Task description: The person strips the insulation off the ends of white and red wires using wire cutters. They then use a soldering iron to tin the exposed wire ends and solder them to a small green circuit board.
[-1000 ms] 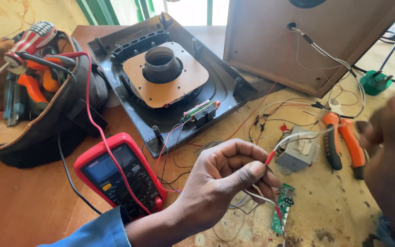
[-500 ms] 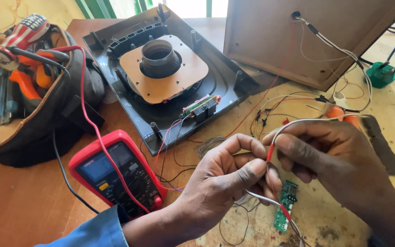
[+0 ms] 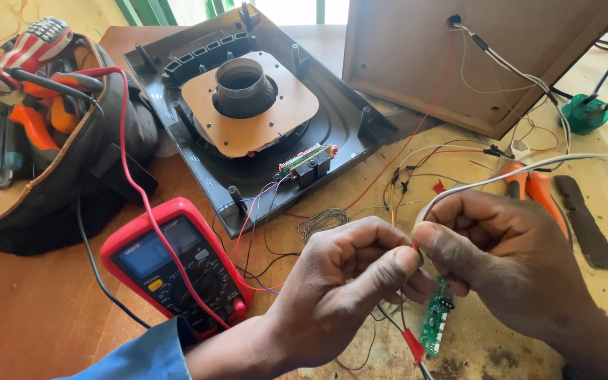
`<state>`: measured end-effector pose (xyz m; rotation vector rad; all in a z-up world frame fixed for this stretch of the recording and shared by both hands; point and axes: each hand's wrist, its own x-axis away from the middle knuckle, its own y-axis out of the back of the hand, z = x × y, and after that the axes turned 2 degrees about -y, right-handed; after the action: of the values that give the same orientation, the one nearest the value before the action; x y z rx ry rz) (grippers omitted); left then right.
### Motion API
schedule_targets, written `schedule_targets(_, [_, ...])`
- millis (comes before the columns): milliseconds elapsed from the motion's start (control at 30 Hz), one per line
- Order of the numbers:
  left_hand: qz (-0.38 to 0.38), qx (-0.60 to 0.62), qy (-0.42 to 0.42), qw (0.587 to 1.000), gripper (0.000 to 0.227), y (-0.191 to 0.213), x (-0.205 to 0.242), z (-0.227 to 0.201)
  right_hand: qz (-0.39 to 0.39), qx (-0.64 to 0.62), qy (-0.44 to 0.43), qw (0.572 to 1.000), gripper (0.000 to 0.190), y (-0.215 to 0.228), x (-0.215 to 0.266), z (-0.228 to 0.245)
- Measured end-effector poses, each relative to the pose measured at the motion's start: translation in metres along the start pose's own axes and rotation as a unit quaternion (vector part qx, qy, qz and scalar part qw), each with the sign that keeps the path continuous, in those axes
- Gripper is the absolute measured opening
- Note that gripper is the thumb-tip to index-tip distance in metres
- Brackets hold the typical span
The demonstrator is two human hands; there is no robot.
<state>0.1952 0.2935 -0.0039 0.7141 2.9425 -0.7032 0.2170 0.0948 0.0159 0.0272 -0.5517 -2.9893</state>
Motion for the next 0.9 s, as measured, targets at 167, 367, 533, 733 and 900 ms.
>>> schedule_targets(167, [0.015, -0.296, -0.106, 0.949, 0.02, 0.001, -0.002, -0.026, 0.007, 0.034, -0.005, 0.999, 0.023, 0.0, 0.001, 0.0])
schedule_targets(367, [0.081, -0.379, -0.142, 0.911, 0.015, 0.008, -0.005, -0.036, 0.014, 0.088, 0.031, 0.996, 0.024, 0.001, 0.002, 0.003])
schedule_targets(533, [0.009, -0.48, -0.198, 0.855, 0.013, 0.005, -0.005, -0.025, -0.015, 0.15, 0.024, 0.988, 0.019, -0.004, 0.003, -0.001])
schedule_targets(733, [-0.036, -0.492, -0.22, 0.842, 0.018, 0.004, -0.002, -0.012, 0.03, 0.187, 0.107, 0.976, 0.029, -0.006, 0.003, -0.005])
schedule_targets(900, [-0.036, -0.426, -0.203, 0.881, 0.019, 0.003, 0.001, -0.014, 0.016, 0.154, 0.106, 0.982, 0.024, -0.007, 0.007, -0.006])
